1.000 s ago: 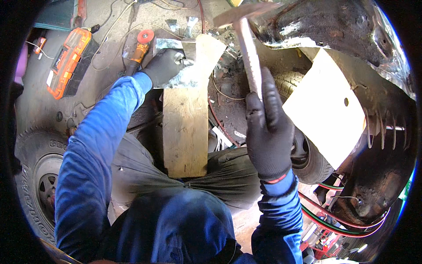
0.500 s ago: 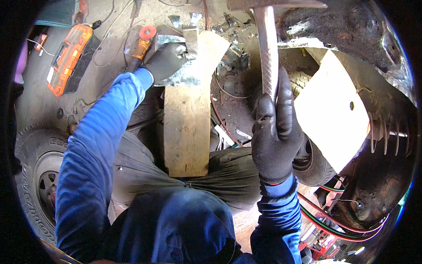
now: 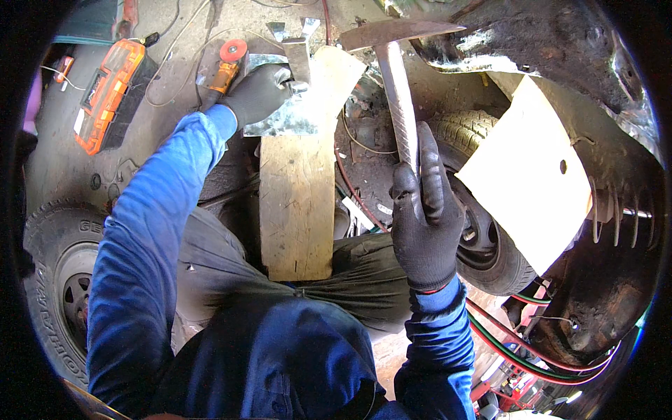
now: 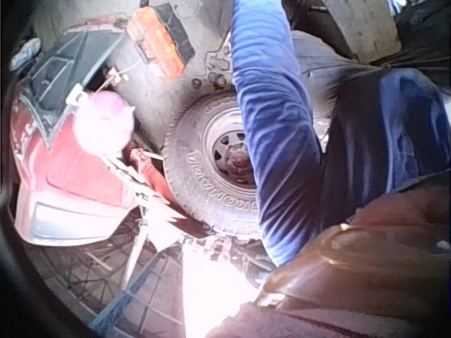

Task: The person sits on the floor and uses a hammer to repeatedly strike a small rectangular metal sheet resting on a wooden block. They adjust the sheet's position several times and continue hammering to flatten or shape it.

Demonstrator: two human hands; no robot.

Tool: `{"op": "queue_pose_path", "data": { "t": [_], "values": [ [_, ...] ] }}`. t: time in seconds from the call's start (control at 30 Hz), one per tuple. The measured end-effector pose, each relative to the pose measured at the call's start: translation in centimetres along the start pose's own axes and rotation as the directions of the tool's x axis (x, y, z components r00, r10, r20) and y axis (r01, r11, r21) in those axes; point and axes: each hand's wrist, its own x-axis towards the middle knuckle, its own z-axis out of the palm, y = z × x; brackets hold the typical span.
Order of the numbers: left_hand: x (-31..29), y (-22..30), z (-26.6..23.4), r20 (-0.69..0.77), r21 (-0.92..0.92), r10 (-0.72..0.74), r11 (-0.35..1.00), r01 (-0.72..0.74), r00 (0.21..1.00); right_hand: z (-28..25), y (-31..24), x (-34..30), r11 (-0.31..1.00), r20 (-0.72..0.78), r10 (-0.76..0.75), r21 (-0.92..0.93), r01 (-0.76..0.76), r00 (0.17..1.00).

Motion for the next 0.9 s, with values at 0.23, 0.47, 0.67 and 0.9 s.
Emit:
{"op": "queue_pose_path", "data": {
  "t": [0.23, 0.47, 0.67, 0.9],
  "values": [
    [-0.3, 2.2, -1.0, 0.103, 0.06, 0.051, 0.997, -0.058, 0.993, -0.2, -1.5, 0.8, 0.998, -0.033, -0.053, 0.016, 0.054, 0.998],
    [0.1, 1.9, -0.1, 0.082, 0.161, 0.219, 0.96, -0.23, 0.972, -1.4, -5.4, 0.9, 0.982, -0.116, -0.126, 0.124, 0.14, 0.985],
    [-0.5, 3.2, 0.5, 0.051, 0.231, 0.136, 0.962, -0.144, 0.989, -1.2, -5.8, 1.8, 0.926, -0.491, -0.377, -0.209, 0.314, 0.786],
    [-0.6, 3.1, 0.4, 0.009, 0.241, 0.195, 0.951, -0.191, 0.981, 0.5, 1.0, 2.4, 0.902, 0.094, -0.213, -0.363, 0.232, 0.973]
  ]
}}
